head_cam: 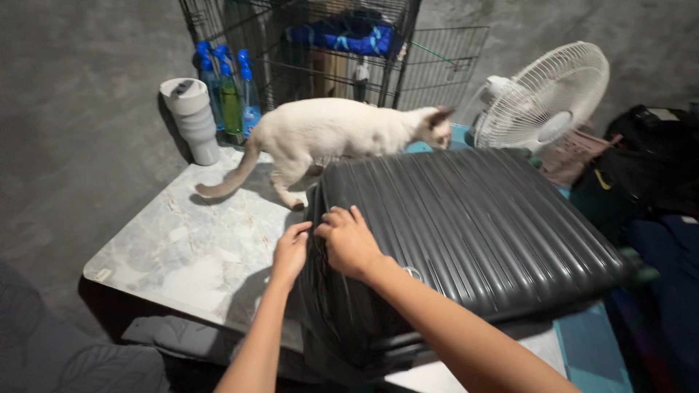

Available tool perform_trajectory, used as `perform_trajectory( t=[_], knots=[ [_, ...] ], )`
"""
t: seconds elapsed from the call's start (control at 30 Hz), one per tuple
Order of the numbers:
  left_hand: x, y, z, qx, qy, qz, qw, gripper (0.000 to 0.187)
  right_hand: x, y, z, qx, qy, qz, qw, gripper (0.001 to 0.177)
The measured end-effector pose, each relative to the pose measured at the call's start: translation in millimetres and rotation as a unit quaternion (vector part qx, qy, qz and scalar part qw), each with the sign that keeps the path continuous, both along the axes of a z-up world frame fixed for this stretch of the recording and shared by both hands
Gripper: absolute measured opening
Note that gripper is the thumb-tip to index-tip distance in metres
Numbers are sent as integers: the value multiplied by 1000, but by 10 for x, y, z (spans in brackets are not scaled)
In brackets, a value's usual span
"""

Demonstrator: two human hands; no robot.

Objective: The person unzips and removes a fabric cover from a suitcase, places the cover into a drawer, and repositions the suitcase on the table.

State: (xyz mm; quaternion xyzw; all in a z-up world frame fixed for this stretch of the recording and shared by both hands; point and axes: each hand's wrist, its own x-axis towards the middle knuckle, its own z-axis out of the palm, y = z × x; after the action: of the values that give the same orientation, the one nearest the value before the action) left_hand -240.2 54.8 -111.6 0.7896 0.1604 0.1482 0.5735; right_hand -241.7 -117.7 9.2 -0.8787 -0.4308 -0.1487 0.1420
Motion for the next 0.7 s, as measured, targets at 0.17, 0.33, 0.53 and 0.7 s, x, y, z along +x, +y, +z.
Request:
perform_trajectory(
  t=[0.17,0.33,0.53,0.7],
  knots=[
    [558,-84,66,-148,-51,-61,986,48,643,57,25,42,15,-13,999,37],
    [1152,-52,-81,-315,-7,-91,945,63,1270,51,103,20,84,-24,996,42],
    [1508,150,-581,-257,106,-41,960,70,1802,307,147,-15,79,8,997,47],
    [1819,183,-1139,-196,172,-42,964,69,1885,443,233,-108,151,-19,982,53]
  ],
)
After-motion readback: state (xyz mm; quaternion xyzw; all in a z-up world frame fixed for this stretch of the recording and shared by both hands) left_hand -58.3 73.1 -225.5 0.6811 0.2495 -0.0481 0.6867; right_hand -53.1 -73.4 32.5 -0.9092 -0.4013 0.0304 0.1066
